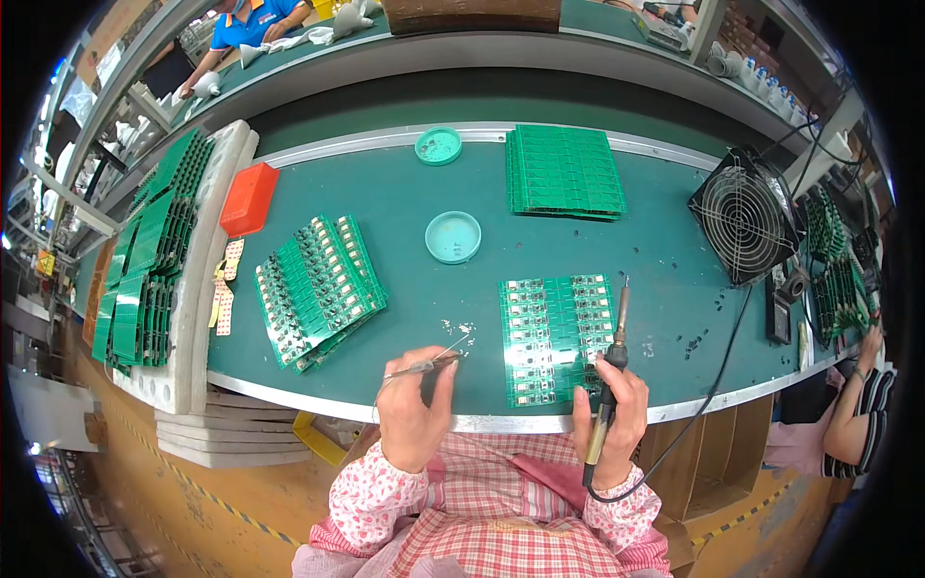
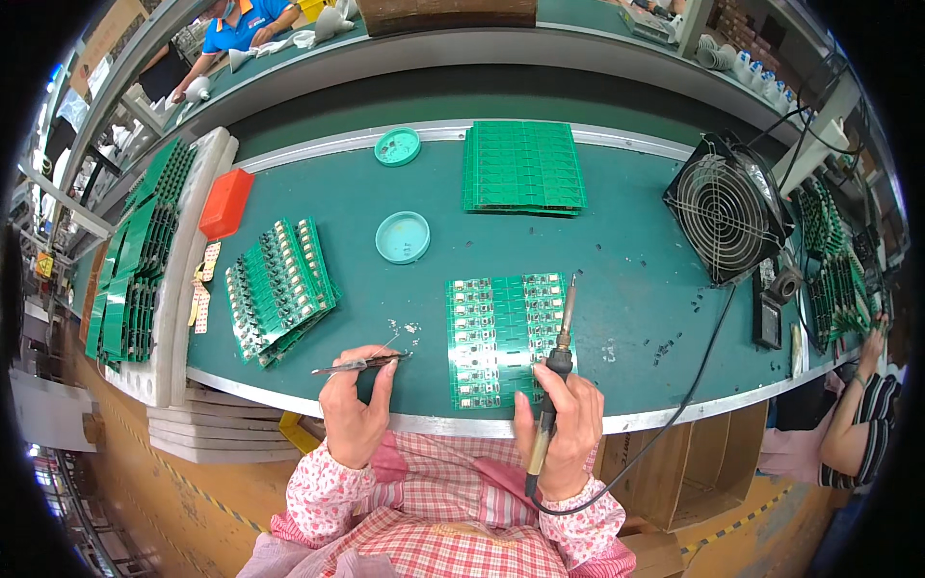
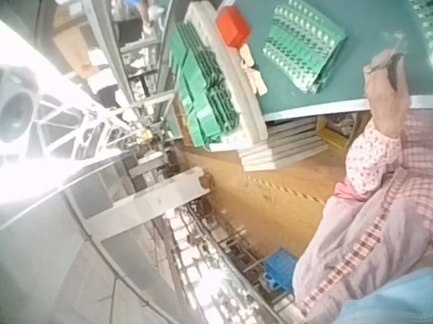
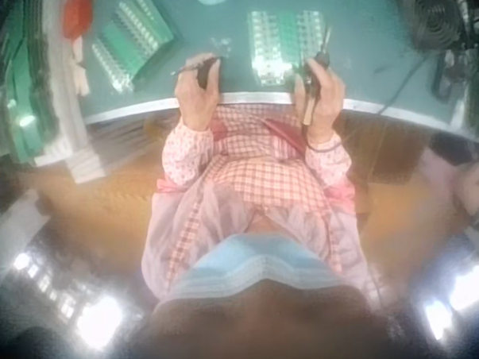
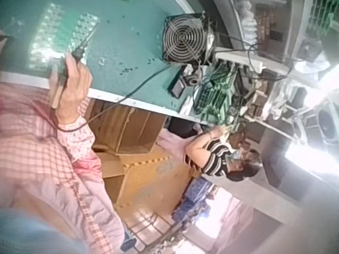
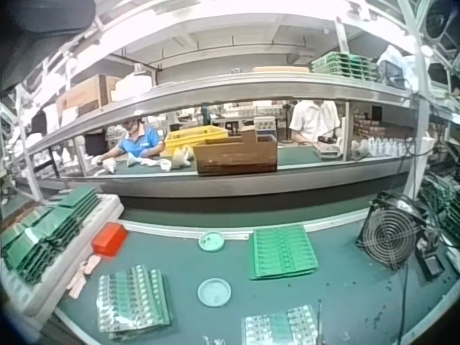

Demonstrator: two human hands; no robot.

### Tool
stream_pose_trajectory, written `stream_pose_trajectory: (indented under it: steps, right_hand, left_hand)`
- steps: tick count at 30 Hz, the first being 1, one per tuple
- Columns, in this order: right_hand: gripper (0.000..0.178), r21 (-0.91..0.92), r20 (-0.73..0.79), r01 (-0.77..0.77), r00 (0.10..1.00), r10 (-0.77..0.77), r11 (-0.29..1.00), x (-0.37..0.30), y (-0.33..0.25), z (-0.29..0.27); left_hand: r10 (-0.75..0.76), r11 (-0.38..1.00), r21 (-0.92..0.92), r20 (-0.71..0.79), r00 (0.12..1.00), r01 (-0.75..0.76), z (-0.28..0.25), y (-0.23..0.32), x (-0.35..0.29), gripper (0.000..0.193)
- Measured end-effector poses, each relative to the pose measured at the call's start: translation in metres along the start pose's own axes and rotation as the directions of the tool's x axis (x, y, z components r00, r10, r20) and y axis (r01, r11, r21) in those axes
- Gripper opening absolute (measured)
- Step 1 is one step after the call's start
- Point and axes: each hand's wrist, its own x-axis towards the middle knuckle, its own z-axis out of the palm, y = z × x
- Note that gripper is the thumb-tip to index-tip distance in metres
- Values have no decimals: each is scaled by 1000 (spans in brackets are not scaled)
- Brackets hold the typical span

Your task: The person solders electronic components onto circuit boards using a soldering iron and solder wire.

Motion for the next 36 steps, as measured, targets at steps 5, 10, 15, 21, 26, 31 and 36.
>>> stream_pose_trajectory:
  steps: [5, 10, 15, 21, 26, 31, 36]
  right_hand:
    - [42, 3, 10, 6, 1000, -6, 1000, 0, 1, 0]
    - [42, 6, 9, 1, 1000, -1, 1000, -1, 3, 0]
    - [41, 11, 14, 0, 1000, 0, 1000, 0, 2, -2]
    - [39, 12, 6, 0, 1000, 0, 1000, -1, 3, -2]
    - [31, 166, -60, -20, 998, 30, 986, -7, 6, -4]
    - [19, 322, -104, -90, 986, 130, 943, -10, 5, -8]
    - [18, 312, -64, -121, 987, 148, 942, -11, 5, -12]
  left_hand:
    - [51, 998, 49, -16, 999, -50, 5, -3, 1, 14]
    - [58, 996, 63, -6, 998, -58, 6, -1, 2, 14]
    - [70, 995, 65, -10, 997, -70, 6, -1, 2, 14]
    - [91, 993, 75, -9, 996, -91, 8, -2, 1, 14]
    - [109, 994, 10, 28, 994, -110, 8, 7, 0, 17]
    - [134, 985, -124, 131, 982, -118, 18, 20, -7, 19]
    - [154, 983, -126, 174, 973, -134, 24, 19, -7, 20]
